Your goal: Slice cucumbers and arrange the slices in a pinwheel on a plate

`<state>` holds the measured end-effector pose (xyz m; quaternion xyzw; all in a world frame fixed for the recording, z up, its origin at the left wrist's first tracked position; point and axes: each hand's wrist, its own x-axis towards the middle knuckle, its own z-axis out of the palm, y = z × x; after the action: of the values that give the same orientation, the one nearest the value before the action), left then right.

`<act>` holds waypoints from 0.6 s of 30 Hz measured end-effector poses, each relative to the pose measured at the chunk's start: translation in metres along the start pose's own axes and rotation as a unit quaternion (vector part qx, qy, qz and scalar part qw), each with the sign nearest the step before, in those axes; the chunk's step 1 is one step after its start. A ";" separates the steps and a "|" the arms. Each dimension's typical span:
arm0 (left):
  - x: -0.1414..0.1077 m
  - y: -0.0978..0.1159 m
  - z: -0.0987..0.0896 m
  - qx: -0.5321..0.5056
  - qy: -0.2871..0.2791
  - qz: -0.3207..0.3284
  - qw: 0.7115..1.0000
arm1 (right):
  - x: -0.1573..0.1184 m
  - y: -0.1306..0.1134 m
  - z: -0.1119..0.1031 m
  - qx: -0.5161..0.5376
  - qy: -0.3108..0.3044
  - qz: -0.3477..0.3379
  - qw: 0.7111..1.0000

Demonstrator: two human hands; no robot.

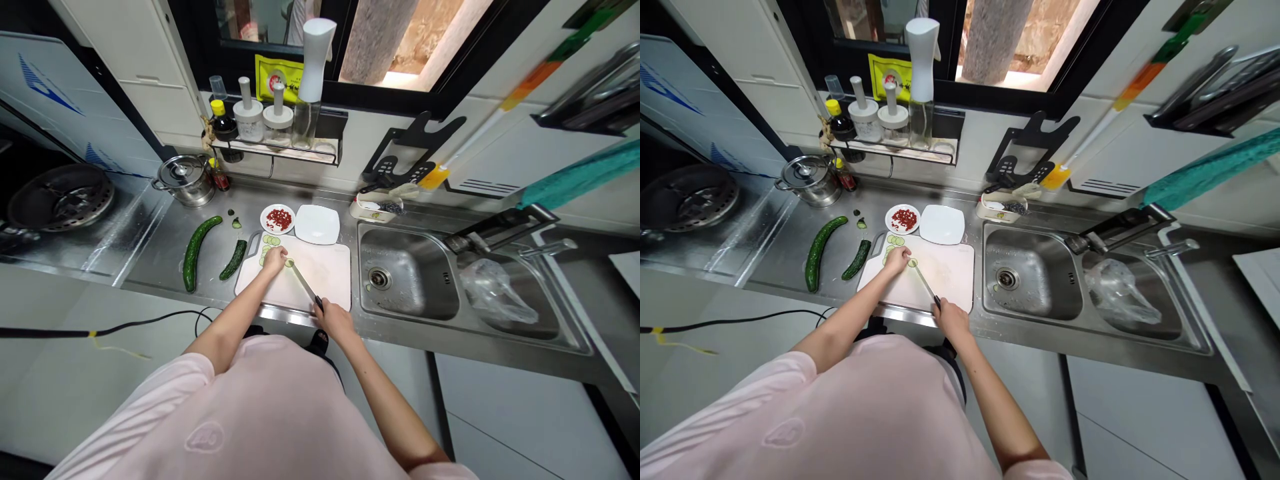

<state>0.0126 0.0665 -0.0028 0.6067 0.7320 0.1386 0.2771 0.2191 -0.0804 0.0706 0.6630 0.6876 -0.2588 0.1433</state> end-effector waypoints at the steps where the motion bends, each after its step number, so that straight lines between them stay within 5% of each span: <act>1: 0.000 0.000 0.000 -0.001 -0.002 0.001 1.000 | 0.001 0.000 0.000 -0.002 0.003 -0.002 1.000; 18: 0.001 -0.001 -0.003 -0.025 -0.014 -0.010 1.000 | 0.005 -0.011 -0.011 -0.008 -0.004 0.002 1.000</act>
<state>0.0106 0.0673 -0.0012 0.5944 0.7302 0.1456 0.3037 0.2094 -0.0696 0.0788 0.6623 0.6879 -0.2551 0.1518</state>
